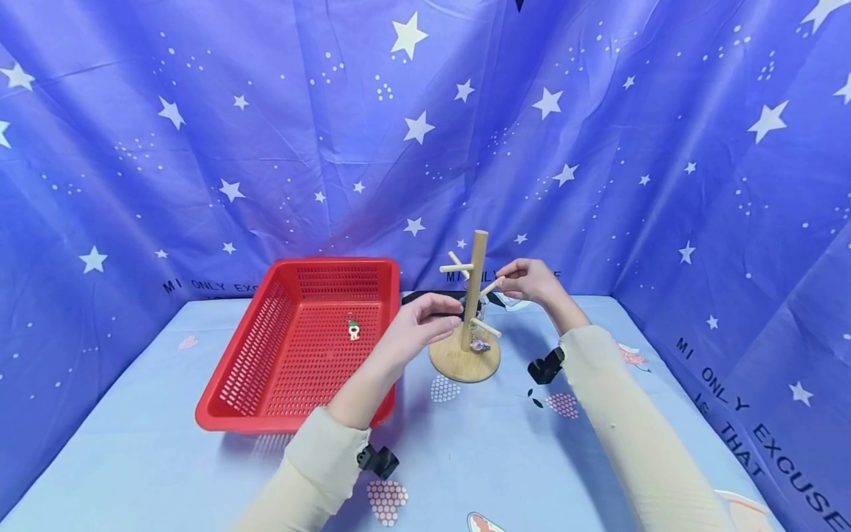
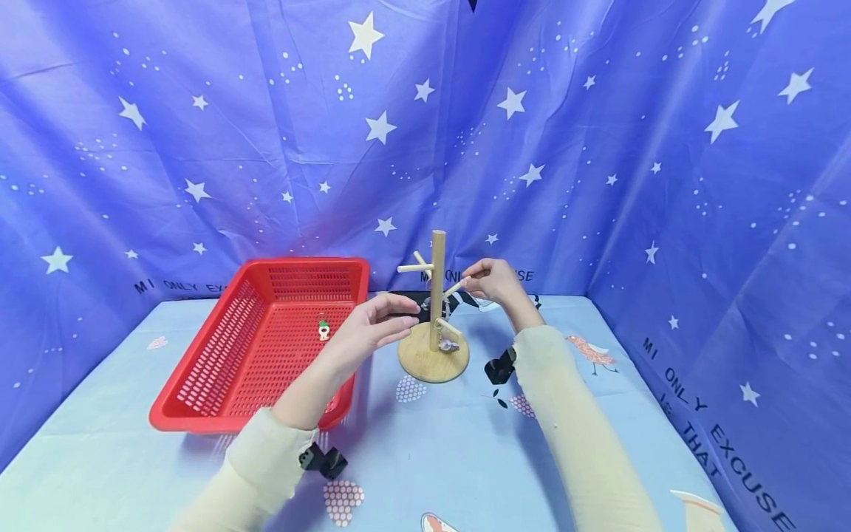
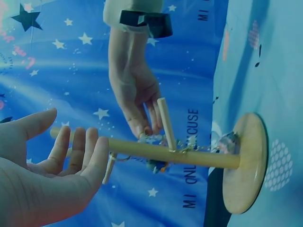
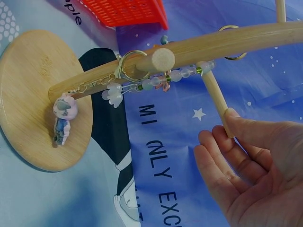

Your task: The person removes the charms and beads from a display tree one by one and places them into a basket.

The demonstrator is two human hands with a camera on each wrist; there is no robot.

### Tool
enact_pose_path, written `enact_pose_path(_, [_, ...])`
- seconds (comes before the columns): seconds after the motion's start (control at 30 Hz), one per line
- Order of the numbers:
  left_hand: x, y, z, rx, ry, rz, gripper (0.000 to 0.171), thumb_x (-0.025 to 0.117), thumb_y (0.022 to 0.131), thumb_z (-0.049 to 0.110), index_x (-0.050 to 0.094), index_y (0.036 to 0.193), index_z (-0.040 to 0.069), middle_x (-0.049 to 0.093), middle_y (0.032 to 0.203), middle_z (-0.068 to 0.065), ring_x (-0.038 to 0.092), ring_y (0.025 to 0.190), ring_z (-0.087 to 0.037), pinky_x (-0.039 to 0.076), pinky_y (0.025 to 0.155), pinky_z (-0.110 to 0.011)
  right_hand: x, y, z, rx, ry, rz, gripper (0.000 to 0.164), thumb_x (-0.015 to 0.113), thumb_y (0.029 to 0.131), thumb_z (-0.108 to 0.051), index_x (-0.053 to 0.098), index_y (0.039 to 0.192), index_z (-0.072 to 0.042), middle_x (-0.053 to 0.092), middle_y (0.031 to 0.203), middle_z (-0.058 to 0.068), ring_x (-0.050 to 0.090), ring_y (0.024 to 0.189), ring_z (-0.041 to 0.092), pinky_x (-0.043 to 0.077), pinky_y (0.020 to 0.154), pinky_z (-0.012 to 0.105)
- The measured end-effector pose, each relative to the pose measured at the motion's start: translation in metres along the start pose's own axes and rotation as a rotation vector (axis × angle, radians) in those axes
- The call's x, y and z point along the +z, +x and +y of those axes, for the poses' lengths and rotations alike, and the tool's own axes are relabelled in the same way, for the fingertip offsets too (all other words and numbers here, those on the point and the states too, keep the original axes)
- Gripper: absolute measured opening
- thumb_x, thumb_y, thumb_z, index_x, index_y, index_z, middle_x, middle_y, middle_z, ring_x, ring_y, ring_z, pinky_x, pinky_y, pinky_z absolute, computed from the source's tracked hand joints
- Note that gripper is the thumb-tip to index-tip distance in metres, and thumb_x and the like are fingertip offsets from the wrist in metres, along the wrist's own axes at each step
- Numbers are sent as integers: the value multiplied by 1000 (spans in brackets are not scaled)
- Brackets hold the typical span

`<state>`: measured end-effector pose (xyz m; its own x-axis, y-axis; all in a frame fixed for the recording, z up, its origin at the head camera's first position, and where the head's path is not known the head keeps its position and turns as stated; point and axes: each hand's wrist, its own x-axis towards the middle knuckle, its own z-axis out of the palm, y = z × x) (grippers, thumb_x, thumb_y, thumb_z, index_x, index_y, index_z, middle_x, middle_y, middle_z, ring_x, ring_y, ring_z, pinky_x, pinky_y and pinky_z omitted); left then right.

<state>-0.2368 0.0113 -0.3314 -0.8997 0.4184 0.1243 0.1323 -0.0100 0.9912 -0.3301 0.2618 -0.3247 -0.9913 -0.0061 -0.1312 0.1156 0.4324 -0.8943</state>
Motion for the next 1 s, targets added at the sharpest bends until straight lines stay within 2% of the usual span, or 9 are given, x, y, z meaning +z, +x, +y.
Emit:
enact_pose_path(0.1, [5,-1,-3,-3,6,2,33,63,95,7,59,127,-2,61,129,-24,65,100,-10,55,99,-35,0,-1,0,3,-2,2,38,64,96,-4,53,129,12,59,86,-2,64,79,7,59,80,20])
enact_pose_path(0.13, [7,-1,-3,-5,7,5,33,63,95,7,59,127,-2,61,129,-24,64,98,-6,55,99,-34,0,-1,0,5,-3,4,38,64,96,-4,53,128,12,60,86,-2,64,78,7,60,81,20])
enact_pose_path(0.27, [13,0,-9,-14,-1,7,35,62,95,6,58,128,-2,60,130,-25,63,99,-8,54,98,-33,1,-2,0,10,3,7,37,64,95,-4,54,127,11,60,87,-1,63,78,6,59,79,18])
enact_pose_path(0.47, [19,-1,-16,-40,-20,-8,35,62,96,11,57,130,0,60,132,-22,64,109,-13,52,103,-36,0,-2,0,5,5,7,36,64,95,-4,54,126,11,60,86,-2,62,77,6,58,76,16])
enact_pose_path(0.73, [31,-2,-27,-31,-55,6,34,63,96,10,58,128,0,60,131,-23,66,113,-21,51,97,-27,-1,-2,0,-7,-5,10,35,64,95,-4,55,126,11,60,86,-2,63,77,6,59,77,17])
enact_pose_path(1.0, [40,-4,-42,1,-91,9,34,62,96,7,56,128,-5,58,132,-27,64,119,-31,53,100,-29,0,-1,1,-8,-21,11,36,64,95,-5,55,127,10,60,85,-4,62,79,7,59,89,27])
